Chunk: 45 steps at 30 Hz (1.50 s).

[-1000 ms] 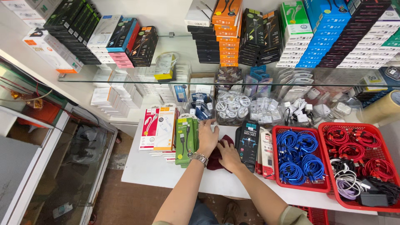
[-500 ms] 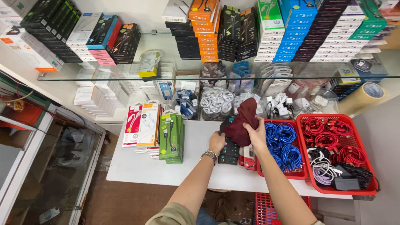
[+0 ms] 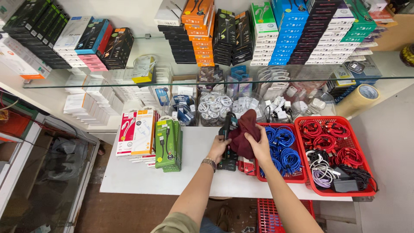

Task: The person wipes the surfaces of small product boxes with a maroon cloth and places them on a glass shelf. They handle multiple boxes of different colors and sizes, wiping each one individually before stacking them on the shelf.

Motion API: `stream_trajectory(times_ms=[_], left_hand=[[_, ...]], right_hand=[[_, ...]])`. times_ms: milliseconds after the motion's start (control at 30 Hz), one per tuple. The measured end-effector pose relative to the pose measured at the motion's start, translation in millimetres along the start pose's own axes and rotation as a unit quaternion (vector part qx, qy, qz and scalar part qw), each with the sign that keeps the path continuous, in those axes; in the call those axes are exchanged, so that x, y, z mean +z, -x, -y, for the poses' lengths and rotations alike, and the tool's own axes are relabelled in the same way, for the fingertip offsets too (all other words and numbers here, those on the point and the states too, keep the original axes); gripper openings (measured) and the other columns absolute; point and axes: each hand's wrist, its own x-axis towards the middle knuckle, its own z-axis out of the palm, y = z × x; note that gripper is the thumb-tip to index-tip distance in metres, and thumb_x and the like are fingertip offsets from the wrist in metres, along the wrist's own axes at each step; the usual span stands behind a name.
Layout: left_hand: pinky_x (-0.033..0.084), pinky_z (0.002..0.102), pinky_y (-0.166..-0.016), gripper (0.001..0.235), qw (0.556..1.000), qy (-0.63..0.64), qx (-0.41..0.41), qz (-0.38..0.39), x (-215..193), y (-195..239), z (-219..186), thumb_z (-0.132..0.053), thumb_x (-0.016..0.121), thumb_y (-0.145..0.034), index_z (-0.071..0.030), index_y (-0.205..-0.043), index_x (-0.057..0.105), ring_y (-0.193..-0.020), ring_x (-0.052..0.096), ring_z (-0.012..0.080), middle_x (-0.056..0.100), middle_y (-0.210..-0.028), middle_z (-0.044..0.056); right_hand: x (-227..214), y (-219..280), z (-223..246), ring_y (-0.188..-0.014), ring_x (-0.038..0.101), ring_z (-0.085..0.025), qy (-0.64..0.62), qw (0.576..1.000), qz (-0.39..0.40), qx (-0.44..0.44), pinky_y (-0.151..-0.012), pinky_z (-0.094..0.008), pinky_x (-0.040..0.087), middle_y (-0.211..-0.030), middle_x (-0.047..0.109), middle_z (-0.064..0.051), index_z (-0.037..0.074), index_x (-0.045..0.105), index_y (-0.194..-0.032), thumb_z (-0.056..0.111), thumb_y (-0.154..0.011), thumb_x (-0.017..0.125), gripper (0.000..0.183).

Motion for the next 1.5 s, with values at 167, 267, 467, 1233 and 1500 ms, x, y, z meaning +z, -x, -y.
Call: stream_trajectory(times_ms=[167,267,467,1233,1500], left_hand=[[0.048,0.040,-0.105,0.065,0.962,0.227,0.007,0.151,-12,44,-46,-0.057,0.040,-0.099,-0.016,-0.148,0.049,-0.126,0.060,0.0203,0.058,-0.146,0.007],[0.047,0.038,-0.108,0.068,0.965,0.224,0.064,0.124,-18,65,-68,-0.059,0.038,-0.102,-0.013,-0.150,0.048,-0.130,0.059,0.0215,0.058,-0.147,0.009],[0.054,0.035,-0.094,0.050,0.982,0.086,0.157,0.063,-42,87,-83,-0.032,0.062,-0.099,-0.008,-0.142,0.052,-0.110,0.065,0.0171,0.067,-0.128,0.010],[0.054,0.031,-0.087,0.048,0.887,-0.229,0.378,-0.134,-72,136,-96,0.001,0.062,-0.090,-0.001,-0.138,0.063,-0.095,0.070,0.0169,0.074,-0.112,0.014],[0.048,0.028,-0.100,0.042,0.949,0.013,0.314,0.034,-78,146,-115,-0.014,0.063,-0.100,-0.004,-0.140,0.056,-0.113,0.063,0.0106,0.070,-0.127,0.004]], right_hand=[[61,31,30,-0.130,0.045,-0.044,0.389,0.880,0.046,-0.270,-0.109,-0.049,0.038,-0.148,0.046,-0.022,0.011,0.055,-0.142,0.027,-0.083,0.082,0.066],[85,40,40,-0.128,0.045,-0.046,0.428,0.861,0.038,-0.273,-0.106,-0.049,0.040,-0.153,0.040,-0.020,0.016,0.060,-0.138,0.027,-0.080,0.083,0.063],[95,1,50,-0.126,0.057,-0.038,0.308,0.918,-0.038,-0.246,-0.107,-0.043,0.047,-0.137,0.053,-0.019,0.009,0.060,-0.134,0.024,-0.086,0.078,0.053],[127,-15,70,-0.123,0.061,-0.020,-0.022,0.993,0.069,-0.094,-0.101,-0.034,0.049,-0.138,0.060,-0.012,0.009,0.038,-0.146,0.012,-0.085,0.085,0.077],[127,-26,91,-0.108,0.066,-0.019,-0.161,0.981,0.091,0.051,-0.086,-0.036,0.057,-0.123,0.065,-0.006,0.009,0.053,-0.139,0.026,-0.088,0.072,0.057]])
